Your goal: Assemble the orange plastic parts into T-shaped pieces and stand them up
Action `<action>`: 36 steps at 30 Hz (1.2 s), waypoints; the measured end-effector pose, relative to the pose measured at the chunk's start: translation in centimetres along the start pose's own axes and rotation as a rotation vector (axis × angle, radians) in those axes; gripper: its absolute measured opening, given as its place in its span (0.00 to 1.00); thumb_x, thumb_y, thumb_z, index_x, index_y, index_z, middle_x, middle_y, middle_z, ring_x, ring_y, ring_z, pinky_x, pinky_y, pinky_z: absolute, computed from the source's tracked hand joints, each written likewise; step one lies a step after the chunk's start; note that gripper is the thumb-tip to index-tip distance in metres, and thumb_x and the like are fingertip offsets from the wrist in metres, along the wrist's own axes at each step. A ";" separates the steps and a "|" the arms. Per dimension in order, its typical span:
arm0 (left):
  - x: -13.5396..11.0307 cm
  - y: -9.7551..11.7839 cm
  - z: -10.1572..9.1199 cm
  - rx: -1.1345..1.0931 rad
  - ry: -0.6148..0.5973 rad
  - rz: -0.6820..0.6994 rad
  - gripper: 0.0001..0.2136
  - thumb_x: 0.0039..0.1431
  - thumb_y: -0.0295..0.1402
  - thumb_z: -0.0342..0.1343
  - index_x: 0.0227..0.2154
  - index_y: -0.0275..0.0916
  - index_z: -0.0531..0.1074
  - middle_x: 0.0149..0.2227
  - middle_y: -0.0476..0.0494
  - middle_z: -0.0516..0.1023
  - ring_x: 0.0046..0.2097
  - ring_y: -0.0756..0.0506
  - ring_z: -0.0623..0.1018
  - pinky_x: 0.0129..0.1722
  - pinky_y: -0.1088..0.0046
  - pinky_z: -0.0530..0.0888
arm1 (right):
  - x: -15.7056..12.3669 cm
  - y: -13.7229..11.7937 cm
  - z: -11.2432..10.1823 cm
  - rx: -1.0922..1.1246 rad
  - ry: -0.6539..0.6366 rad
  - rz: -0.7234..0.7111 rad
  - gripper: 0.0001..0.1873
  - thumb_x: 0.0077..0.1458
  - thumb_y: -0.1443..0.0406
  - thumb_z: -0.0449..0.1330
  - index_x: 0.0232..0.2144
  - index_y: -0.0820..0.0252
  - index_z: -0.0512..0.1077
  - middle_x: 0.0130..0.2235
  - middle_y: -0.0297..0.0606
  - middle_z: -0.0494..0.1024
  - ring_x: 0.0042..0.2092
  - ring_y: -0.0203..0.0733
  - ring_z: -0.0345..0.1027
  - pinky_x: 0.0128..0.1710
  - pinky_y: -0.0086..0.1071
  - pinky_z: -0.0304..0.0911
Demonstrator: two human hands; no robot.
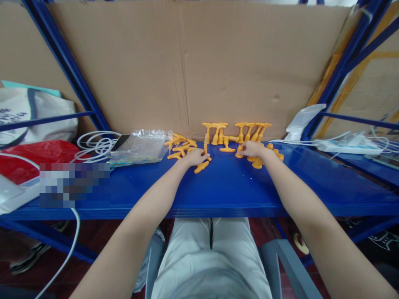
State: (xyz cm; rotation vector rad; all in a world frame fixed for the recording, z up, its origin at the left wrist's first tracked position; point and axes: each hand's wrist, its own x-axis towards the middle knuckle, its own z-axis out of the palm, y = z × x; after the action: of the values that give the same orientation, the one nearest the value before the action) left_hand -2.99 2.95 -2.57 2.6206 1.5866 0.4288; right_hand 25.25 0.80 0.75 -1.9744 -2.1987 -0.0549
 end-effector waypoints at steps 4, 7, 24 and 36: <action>-0.2 0.2 -0.3 -0.040 -0.004 -0.023 0.16 0.63 0.45 0.51 0.34 0.37 0.77 0.35 0.41 0.83 0.37 0.44 0.80 0.33 0.75 0.71 | -0.1 0.0 0.0 -0.027 -0.005 -0.017 0.14 0.55 0.56 0.64 0.36 0.60 0.79 0.41 0.52 0.83 0.49 0.62 0.76 0.51 0.51 0.68; -0.3 0.3 -0.4 -0.068 0.004 -0.027 0.15 0.63 0.44 0.52 0.35 0.39 0.78 0.35 0.44 0.84 0.37 0.45 0.80 0.34 0.76 0.71 | -0.2 -0.1 -0.2 -0.047 -0.004 -0.013 0.13 0.56 0.56 0.64 0.36 0.59 0.79 0.41 0.50 0.83 0.50 0.61 0.76 0.51 0.50 0.69; -0.6 0.7 -0.8 -0.080 0.275 -0.126 0.19 0.66 0.26 0.46 0.55 0.41 0.74 0.56 0.36 0.77 0.57 0.39 0.76 0.58 0.61 0.71 | -0.8 -2.5 -1.0 0.029 0.233 -0.240 0.19 0.53 0.68 0.59 0.49 0.60 0.72 0.51 0.47 0.79 0.53 0.51 0.73 0.53 0.39 0.64; -1.3 1.3 -1.5 -0.011 0.138 -0.139 0.19 0.63 0.27 0.50 0.54 0.41 0.76 0.52 0.40 0.81 0.55 0.40 0.78 0.58 0.64 0.72 | -0.6 -3.7 0.3 0.132 0.149 -0.451 0.17 0.54 0.71 0.62 0.48 0.63 0.77 0.51 0.46 0.81 0.52 0.49 0.74 0.53 0.37 0.66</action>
State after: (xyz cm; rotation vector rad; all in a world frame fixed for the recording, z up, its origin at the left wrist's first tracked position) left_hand -2.84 1.05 -1.14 2.5011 1.7872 0.6185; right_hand 21.64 -0.14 0.70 -1.3311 -2.4280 -0.1111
